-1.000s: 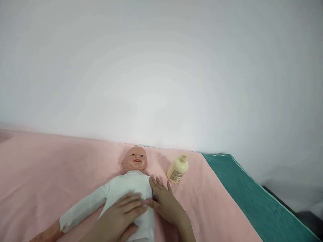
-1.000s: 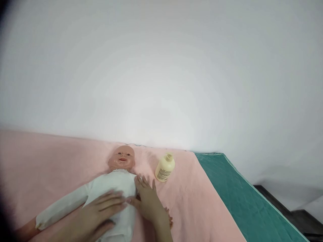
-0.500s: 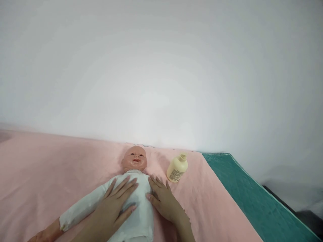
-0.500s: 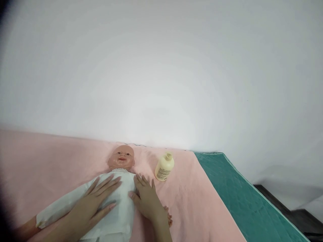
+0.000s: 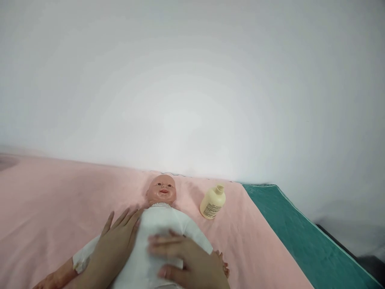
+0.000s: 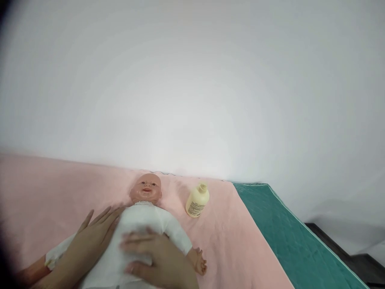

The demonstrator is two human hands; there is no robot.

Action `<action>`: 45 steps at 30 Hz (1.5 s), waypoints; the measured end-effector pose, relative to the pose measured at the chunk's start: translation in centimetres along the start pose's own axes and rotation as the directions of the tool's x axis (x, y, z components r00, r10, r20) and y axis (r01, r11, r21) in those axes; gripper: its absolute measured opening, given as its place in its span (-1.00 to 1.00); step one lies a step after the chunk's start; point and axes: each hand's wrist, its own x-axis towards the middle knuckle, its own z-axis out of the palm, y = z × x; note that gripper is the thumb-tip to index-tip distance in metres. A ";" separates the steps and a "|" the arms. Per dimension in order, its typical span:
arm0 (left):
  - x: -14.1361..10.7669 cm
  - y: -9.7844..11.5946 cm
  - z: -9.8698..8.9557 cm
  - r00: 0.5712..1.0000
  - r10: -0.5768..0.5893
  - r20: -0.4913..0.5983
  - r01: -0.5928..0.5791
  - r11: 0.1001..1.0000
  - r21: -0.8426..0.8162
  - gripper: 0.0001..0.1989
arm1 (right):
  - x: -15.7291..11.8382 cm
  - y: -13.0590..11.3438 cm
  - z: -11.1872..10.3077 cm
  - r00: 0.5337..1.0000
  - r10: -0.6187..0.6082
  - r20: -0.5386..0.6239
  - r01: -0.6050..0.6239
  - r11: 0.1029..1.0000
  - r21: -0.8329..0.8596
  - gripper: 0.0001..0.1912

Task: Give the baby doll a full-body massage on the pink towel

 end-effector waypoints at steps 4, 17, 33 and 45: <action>-0.2 -1.1 1.7 0.998 0.040 -0.054 -0.039 0.999 0.013 -0.47 | 1.0 1.1 3.4 0.969 -0.195 0.151 0.176 0.976 0.128 -0.43; 0.0 0.1 -0.6 0.997 -0.024 -0.072 0.021 0.999 -0.034 -0.52 | 2.1 2.7 0.3 0.960 0.261 -0.099 -0.279 0.915 -0.292 -0.36; 1.5 6.2 -5.9 0.807 0.571 0.147 -0.369 0.683 -0.630 -0.70 | 0.6 4.7 -1.6 0.867 0.429 -0.254 -0.498 0.775 -0.389 -0.38; 0.8 3.3 -2.3 0.994 -0.029 0.109 0.054 0.969 -0.240 -0.55 | 0.7 4.8 -1.3 0.851 0.451 -0.269 -0.523 0.771 -0.363 -0.35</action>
